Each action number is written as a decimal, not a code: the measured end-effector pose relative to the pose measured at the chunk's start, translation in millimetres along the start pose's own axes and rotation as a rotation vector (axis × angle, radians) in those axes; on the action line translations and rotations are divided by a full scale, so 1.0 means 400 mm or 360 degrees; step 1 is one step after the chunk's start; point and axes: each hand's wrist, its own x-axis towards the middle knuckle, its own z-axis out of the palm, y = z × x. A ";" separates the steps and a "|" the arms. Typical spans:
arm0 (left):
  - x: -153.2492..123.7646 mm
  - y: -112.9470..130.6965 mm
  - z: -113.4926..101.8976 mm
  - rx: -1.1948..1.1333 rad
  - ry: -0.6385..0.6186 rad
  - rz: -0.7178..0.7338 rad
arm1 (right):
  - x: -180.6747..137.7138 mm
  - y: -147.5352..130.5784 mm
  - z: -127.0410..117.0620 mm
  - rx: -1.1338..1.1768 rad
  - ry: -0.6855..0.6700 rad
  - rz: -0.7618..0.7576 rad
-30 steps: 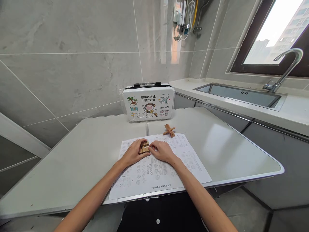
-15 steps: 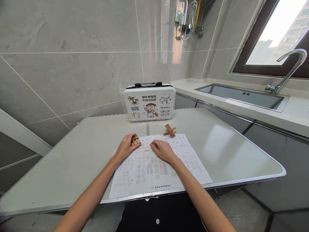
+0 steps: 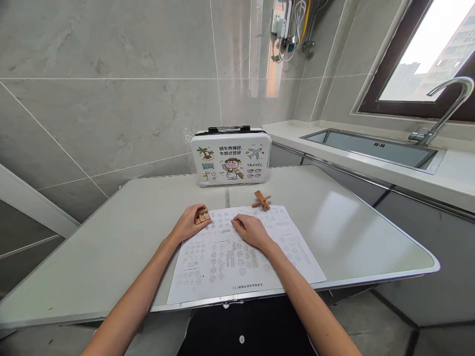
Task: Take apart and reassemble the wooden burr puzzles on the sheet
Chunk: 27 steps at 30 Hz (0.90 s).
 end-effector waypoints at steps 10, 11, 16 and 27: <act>-0.007 0.044 -0.012 0.0177 0.0009 0.0126 | 0.001 0.002 0.001 0.0081 0.0018 0.0018; -0.008 0.046 -0.013 0.0189 0.0010 0.0133 | 0.000 0.001 0.000 0.0100 0.0024 0.0022; -0.012 0.052 -0.015 0.0235 0.0052 0.0145 | 0.003 0.002 -0.001 0.0241 0.0148 0.0112; -0.016 0.126 0.002 0.0229 0.0208 0.0403 | 0.015 0.041 -0.019 0.0766 0.0809 0.0581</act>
